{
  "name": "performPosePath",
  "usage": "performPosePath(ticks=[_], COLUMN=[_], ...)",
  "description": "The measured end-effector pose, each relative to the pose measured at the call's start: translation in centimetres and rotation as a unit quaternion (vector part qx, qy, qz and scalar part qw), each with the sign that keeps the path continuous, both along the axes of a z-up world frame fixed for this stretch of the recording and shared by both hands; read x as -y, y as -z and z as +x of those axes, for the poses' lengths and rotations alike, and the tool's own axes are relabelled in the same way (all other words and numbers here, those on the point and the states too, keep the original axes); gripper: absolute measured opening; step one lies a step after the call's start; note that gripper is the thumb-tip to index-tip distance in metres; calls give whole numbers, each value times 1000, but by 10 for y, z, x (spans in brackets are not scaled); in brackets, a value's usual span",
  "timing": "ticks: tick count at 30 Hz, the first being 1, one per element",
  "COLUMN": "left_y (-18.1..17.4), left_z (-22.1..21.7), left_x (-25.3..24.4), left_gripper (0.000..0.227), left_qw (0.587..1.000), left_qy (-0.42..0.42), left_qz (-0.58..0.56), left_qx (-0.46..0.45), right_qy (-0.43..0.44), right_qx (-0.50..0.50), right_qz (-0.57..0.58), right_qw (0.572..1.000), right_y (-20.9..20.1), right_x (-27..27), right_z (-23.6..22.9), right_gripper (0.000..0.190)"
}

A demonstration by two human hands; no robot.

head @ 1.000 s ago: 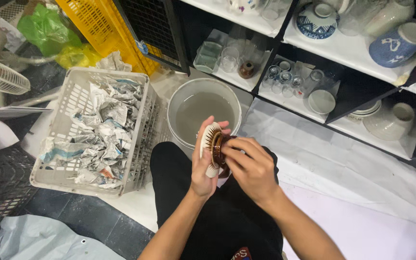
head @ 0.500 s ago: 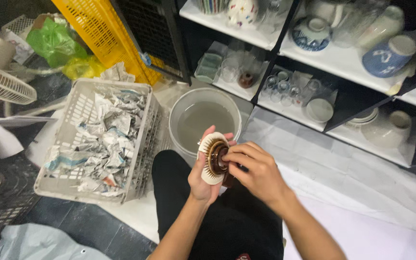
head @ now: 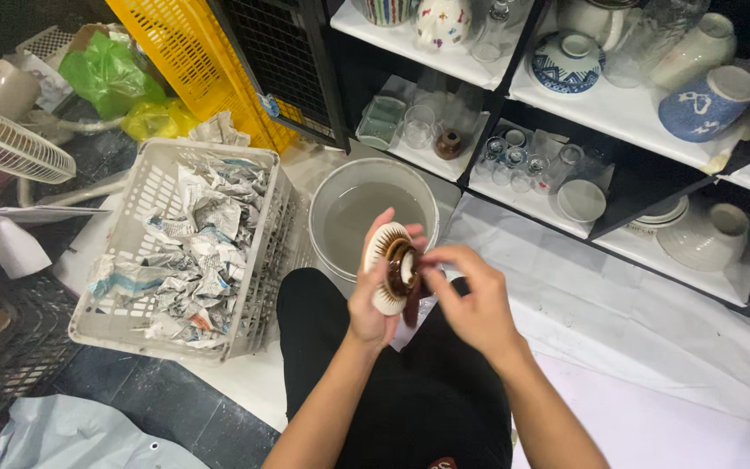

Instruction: The person sits on the floor and wipes several small ceramic bowls and plates with a dark cloth. They pick up each item from a shelf, wipe the interior and exterior surfaces, and return the items to the shelf.

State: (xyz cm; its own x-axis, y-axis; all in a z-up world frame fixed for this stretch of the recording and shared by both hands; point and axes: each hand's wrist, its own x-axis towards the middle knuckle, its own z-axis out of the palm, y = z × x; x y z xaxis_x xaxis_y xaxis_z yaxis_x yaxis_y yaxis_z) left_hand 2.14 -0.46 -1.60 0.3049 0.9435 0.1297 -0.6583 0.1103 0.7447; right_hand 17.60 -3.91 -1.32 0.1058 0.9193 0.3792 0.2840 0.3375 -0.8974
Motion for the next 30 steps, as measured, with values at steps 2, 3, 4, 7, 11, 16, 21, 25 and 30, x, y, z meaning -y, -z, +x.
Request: performPosePath(ticks=[2, 3, 4, 7, 11, 16, 21, 25, 30], left_y=[-8, -13, -19, -36, -52, -58, -60, -65, -67], left_z=[-1, -3, -6, -7, 8, 12, 19, 39, 70], left_x=[-5, -8, -10, -16, -23, -32, -38, -44, -38], left_gripper=[85, 87, 89, 102, 107, 110, 109, 111, 114], left_qw=[971, 928, 866, 766, 726, 685, 675, 654, 632], left_qy=[-70, -101, -129, -153, -148, -119, -75, -46, 2], left_qz=[139, 226, 309, 427, 498, 545, 561, 571, 594], left_qx=[-184, -280, -372, -456, -451, -469, -473, -495, -497], right_qy=[-1, -3, -4, -14, -34, -3, 26, 5, 13], right_qx=[-256, -327, -399, -492, -538, -552, -530, -553, -460], right_qz=[-103, -118, -134, -169, -238, -318, -342, -274, -222], right_qw=[961, 938, 907, 854, 808, 771, 775, 787, 860], right_y=[21, 29, 37, 48, 41, 29, 19, 11, 5], right_x=[-6, -9, -9, -12, -19, -18, -1, 17, 40], right_z=[1, 4, 4, 1, 1, 15, 43, 65, 89], right_gripper=[20, 21, 22, 24, 36, 39, 37, 34, 31])
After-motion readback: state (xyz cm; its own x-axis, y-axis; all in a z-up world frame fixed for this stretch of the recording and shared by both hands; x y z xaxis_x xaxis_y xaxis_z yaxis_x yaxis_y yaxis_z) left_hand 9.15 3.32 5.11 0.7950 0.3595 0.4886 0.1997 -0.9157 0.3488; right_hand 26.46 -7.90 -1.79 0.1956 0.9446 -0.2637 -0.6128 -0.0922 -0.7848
